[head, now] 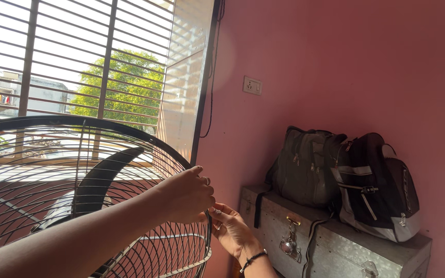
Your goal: The person reassembles a standing electric fan by hand. They attach the front wire cage to the fan head, align it with the motor housing, and secure it by tightening screws around the perimeter.
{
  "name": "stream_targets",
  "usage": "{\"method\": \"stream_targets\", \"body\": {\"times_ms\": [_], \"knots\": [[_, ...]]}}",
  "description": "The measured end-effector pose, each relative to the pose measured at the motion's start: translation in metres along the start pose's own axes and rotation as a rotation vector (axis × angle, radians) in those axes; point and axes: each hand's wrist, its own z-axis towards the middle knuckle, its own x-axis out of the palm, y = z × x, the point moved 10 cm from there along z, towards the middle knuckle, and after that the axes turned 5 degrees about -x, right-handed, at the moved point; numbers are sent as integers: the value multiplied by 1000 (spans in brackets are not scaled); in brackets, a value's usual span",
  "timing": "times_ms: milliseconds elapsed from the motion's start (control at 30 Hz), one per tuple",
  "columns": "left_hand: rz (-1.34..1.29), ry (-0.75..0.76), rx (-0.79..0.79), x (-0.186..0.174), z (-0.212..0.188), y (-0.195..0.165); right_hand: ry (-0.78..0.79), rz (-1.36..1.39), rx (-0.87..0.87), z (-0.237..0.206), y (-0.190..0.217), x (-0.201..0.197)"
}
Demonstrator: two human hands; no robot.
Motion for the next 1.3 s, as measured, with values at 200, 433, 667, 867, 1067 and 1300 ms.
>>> {"method": "stream_targets", "body": {"times_ms": [200, 433, 667, 867, 1067, 1300], "knots": [[26, -76, 18, -3, -15, -4, -31, 5, -24, 1, -1, -6], [54, -264, 41, -12, -35, -10, -28, -78, -65, -1, 1, -8], [62, -262, -77, -10, -53, -7, -223, -745, -430, -18, 32, 1], [3, -429, -189, -30, -81, -4, -339, -1241, -929, -74, 62, 68], [-33, -497, -304, -46, -118, 2, -267, -1474, -1082, -112, 64, 130], [-49, -489, -388, -60, -161, 7, -193, -1366, -1197, -132, 74, 181]]}}
